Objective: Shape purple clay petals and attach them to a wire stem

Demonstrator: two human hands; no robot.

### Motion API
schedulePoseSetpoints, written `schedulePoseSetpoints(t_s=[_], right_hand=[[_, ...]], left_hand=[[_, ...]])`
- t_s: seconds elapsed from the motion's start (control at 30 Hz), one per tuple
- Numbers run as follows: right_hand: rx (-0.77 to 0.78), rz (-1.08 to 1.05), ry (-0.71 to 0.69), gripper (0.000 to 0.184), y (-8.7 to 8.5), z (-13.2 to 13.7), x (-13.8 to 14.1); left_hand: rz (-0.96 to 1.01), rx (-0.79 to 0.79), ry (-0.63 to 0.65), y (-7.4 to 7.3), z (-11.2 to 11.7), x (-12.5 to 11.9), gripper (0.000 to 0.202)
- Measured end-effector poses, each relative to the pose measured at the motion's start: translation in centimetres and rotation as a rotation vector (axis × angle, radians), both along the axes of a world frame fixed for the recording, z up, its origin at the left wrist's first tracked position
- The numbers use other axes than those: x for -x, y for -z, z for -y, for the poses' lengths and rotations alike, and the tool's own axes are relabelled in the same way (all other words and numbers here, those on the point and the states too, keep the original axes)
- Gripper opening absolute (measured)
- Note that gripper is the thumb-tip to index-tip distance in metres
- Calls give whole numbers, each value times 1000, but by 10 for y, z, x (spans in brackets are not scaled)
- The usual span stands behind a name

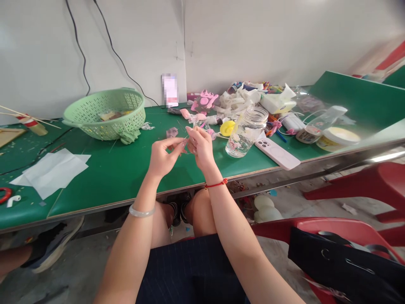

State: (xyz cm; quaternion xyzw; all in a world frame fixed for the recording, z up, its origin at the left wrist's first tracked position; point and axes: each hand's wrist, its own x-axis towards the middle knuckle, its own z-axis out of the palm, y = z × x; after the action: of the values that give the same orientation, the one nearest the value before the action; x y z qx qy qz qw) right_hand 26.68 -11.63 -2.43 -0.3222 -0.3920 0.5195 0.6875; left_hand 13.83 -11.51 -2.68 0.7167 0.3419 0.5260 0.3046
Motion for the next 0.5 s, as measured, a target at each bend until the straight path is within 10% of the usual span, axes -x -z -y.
schedulePoseSetpoints(t_s=[0.5], right_hand=[[-122,146,182,48,-3,5,7]], left_hand=[[-270,-266,-394,9,5,-17,22]])
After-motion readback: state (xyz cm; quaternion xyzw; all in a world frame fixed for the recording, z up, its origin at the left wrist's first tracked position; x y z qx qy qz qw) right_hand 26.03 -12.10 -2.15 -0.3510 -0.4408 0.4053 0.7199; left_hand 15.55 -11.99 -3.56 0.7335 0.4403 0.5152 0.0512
